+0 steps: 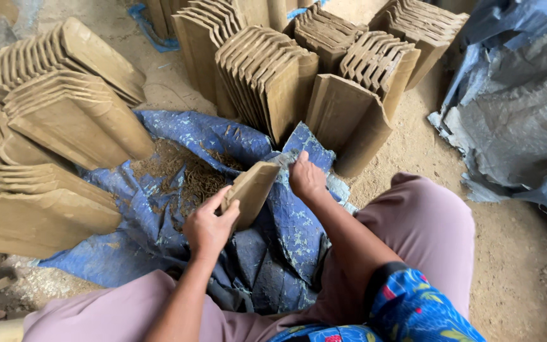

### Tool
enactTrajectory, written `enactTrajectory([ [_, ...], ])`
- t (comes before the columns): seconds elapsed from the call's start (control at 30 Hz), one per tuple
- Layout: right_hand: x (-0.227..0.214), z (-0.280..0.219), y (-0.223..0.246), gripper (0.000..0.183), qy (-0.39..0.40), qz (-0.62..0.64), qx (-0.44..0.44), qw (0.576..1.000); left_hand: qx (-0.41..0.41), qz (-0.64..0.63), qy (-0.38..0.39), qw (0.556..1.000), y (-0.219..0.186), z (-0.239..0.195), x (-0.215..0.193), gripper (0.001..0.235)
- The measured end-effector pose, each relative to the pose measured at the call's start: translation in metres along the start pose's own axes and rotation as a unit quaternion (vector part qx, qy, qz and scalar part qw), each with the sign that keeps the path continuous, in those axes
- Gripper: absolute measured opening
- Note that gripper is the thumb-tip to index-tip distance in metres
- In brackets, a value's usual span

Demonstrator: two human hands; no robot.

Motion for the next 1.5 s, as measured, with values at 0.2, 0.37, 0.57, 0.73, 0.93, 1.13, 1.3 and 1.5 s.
enactTrajectory([
  [0.2, -0.01, -0.094, 0.062, 0.036, 0.215, 0.226, 0.016, 0.95, -0.013, -0.138, 0.025, 0.99, 0.036, 0.001, -0.016, 0.044],
  [0.37, 0.037, -0.078, 0.072, 0.037, 0.218, 0.228, 0.007, 0.949, 0.002, -0.188, 0.026, 0.982, 0.034, -0.005, -0.018, 0.046],
  [0.57, 0.036, -0.102, 0.088, 0.038, 0.192, 0.152, -0.036, 0.969, -0.01, -0.271, 0.022, 0.962, 0.043, -0.012, -0.017, 0.06],
  [0.73, 0.039, -0.109, 0.084, 0.037, 0.22, 0.166, -0.021, 0.961, -0.014, -0.3, 0.031, 0.953, 0.039, -0.011, -0.015, 0.065],
  [0.93, 0.044, -0.117, 0.082, 0.037, 0.232, 0.194, -0.039, 0.952, -0.008, -0.282, 0.038, 0.959, 0.043, -0.012, -0.008, 0.068],
  [1.13, 0.039, -0.128, 0.078, 0.039, 0.253, 0.231, -0.048, 0.938, -0.001, -0.267, 0.039, 0.963, 0.038, -0.014, -0.009, 0.068],
  [1.3, 0.022, -0.154, 0.103, 0.047, 0.248, 0.14, -0.143, 0.948, -0.011, -0.237, 0.058, 0.97, 0.048, -0.011, -0.006, 0.064],
  [1.5, -0.007, -0.166, 0.086, 0.038, 0.229, 0.114, -0.048, 0.966, -0.022, -0.27, 0.055, 0.961, 0.041, -0.018, -0.004, 0.058],
])
Point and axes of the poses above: each hand's wrist, its own z-axis towards the middle knuckle, its own x-axis out of the palm, y = z × x, the point moved 8 cm from there along z, towards the middle knuckle, and after that the axes turned 13 degrees about x, right-handed, at the moved point
